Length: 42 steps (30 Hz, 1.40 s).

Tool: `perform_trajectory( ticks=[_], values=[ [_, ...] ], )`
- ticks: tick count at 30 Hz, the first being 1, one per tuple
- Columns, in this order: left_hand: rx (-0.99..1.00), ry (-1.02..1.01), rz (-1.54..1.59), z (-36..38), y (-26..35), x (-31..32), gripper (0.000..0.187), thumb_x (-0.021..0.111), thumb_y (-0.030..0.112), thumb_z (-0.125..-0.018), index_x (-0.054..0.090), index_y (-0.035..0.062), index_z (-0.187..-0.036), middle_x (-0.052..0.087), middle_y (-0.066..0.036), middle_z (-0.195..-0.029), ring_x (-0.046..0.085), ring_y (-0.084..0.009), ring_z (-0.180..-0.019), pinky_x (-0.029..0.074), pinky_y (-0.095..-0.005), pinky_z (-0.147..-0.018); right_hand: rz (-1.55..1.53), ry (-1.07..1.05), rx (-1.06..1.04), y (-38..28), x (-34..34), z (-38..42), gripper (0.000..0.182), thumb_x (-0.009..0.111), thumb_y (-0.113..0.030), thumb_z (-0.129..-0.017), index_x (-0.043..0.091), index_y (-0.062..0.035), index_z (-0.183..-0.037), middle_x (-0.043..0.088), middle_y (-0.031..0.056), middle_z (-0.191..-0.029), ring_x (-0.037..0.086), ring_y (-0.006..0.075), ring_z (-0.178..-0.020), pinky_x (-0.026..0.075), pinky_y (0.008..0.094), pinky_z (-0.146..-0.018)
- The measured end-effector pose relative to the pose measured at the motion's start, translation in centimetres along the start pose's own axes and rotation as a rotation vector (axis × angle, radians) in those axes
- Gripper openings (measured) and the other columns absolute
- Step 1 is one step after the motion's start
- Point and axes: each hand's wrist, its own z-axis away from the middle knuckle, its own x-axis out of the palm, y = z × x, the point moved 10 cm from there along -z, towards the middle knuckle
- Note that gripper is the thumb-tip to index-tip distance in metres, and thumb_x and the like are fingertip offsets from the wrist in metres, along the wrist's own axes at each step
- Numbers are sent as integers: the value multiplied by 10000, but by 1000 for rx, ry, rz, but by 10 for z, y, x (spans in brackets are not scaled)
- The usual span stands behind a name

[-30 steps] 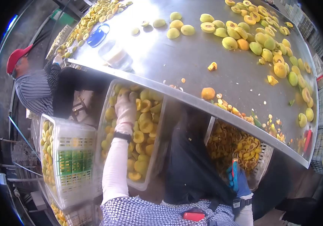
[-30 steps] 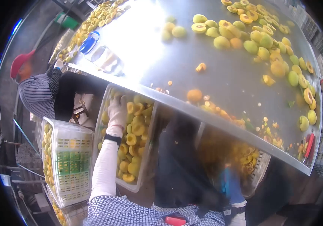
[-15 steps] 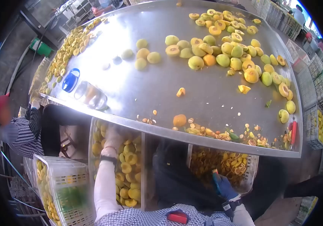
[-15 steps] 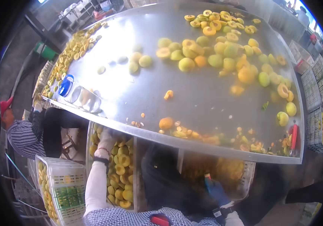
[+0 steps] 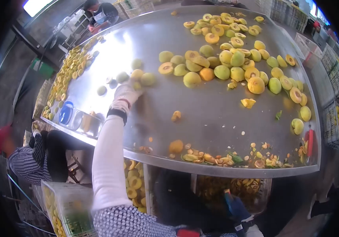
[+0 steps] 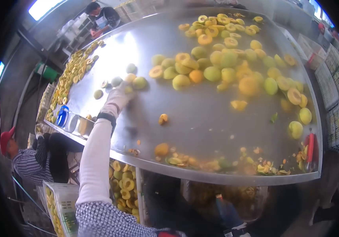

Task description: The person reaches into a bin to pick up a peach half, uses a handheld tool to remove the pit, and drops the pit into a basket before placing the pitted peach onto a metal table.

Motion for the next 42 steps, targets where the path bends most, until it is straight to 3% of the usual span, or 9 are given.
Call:
perform_trajectory(
  ticks=[5,9,13,15,18,24,30,37,42],
  values=[
    [-143,-140,71,26,11,1,573,630,341,-951,558,57,-1443,733,-200,-1144,707,-357,-1044,549,-421,-913,-242,15,6,16,6,2,379,561,-453,-1077,627,-121,-907,484,-74,-712,449,40,-631,366,269,-564],
    [23,-76,1247,114,55,-32,456,549,316,-1022,569,83,-1413,687,-116,-1112,642,-190,-875,511,-302,-744,240,165,-508,-56,-4,35,357,562,-436,-1080,664,-105,-997,534,-67,-734,476,48,-632,395,242,-580],
    [-36,-132,1739,224,131,-21,388,526,295,-1048,540,68,-1362,641,-175,-1171,648,-248,-953,527,-349,-812,-663,-138,154,-115,18,56,353,547,-380,-1088,664,-53,-1153,585,-39,-760,534,80,-603,432,254,-541],
    [-247,-46,1944,270,159,-3,359,485,357,-1090,537,55,-1277,620,-202,-1191,644,-239,-980,535,-321,-803,-519,-254,-123,-158,15,60,351,558,-381,-1083,666,-51,-1131,552,-42,-689,515,69,-534,405,235,-470],
    [-258,-130,1850,313,192,24,257,430,252,-1117,527,36,-1217,610,-225,-1242,657,-252,-1030,557,-312,-789,-534,-271,-213,-209,8,86,348,525,-369,-1108,665,-53,-1066,530,-61,-691,480,23,-570,365,188,-504],
    [363,99,1142,354,248,10,291,407,105,-1109,568,-68,-1279,596,-195,-1332,641,-262,-1107,562,-339,-929,-483,-136,-333,-210,1,95,374,498,-416,-1118,642,-81,-1036,524,-54,-704,467,30,-566,366,204,-495],
    [-139,-236,1809,363,252,64,360,442,310,-1120,627,35,-1257,627,-147,-1239,612,-245,-1110,538,-379,-964,-539,-195,-256,-188,7,87,434,465,-462,-1118,603,-94,-934,518,-42,-659,448,48,-502,368,223,-454],
    [33,-262,1598,362,249,70,356,439,285,-1116,620,17,-1265,661,-178,-1210,647,-265,-1038,546,-404,-971,-487,-237,-187,-175,15,86,469,454,-490,-1113,600,-92,-914,494,-34,-624,441,65,-470,355,234,-439],
    [19,-816,1834,370,267,67,453,393,341,-1118,603,-26,-1279,663,-194,-1257,659,-280,-1088,539,-412,-991,-511,-321,-174,-174,16,89,527,465,-542,-1094,617,-65,-930,473,-22,-596,453,77,-465,346,236,-438]
  ],
)
